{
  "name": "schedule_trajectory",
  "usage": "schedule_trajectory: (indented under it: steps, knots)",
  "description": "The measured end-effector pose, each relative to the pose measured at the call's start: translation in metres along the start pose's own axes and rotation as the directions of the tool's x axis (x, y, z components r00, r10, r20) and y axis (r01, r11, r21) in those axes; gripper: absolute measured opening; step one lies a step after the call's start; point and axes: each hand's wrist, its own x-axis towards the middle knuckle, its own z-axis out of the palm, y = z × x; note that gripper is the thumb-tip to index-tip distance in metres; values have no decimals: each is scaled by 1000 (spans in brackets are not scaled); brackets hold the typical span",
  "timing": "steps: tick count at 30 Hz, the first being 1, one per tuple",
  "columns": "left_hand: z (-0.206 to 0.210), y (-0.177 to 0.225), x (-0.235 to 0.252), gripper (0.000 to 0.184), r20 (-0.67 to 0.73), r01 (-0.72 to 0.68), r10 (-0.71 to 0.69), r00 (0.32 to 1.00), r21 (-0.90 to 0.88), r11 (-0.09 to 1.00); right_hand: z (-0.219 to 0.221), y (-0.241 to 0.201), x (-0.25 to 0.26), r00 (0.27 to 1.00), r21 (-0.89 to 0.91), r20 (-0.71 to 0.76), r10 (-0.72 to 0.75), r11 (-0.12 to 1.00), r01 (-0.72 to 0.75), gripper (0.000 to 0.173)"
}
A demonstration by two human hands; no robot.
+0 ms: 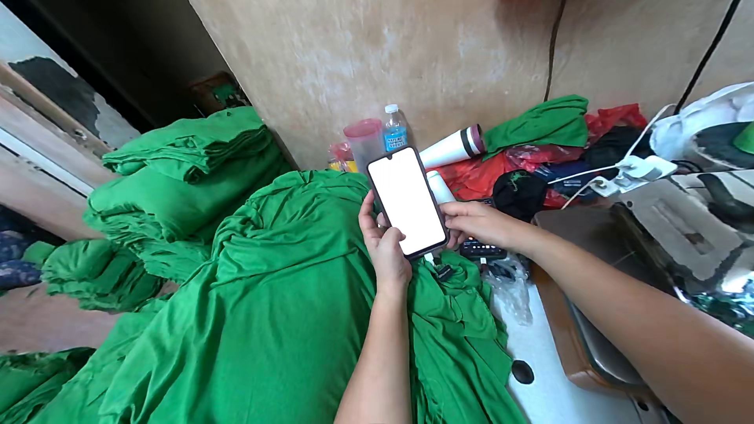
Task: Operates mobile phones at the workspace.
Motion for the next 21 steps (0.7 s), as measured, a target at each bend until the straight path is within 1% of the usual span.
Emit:
schedule_trajectory:
  steps: [6, 11, 21]
  knots:
    - [0, 0, -1, 87, -4, -1, 1, 1000, 15, 1000, 0, 2, 1, 1000, 12, 0, -8, 1000, 8, 33]
    - [0, 0, -1, 77, -2, -7, 7, 1000, 10, 1000, 0, -1, -1, 1000, -13, -4, 8, 1000, -8, 32]
    - [1, 1, -2, 68, 2, -11, 11, 1000, -17, 1000, 0, 3, 0, 1000, -9, -1, -5, 1000, 5, 33]
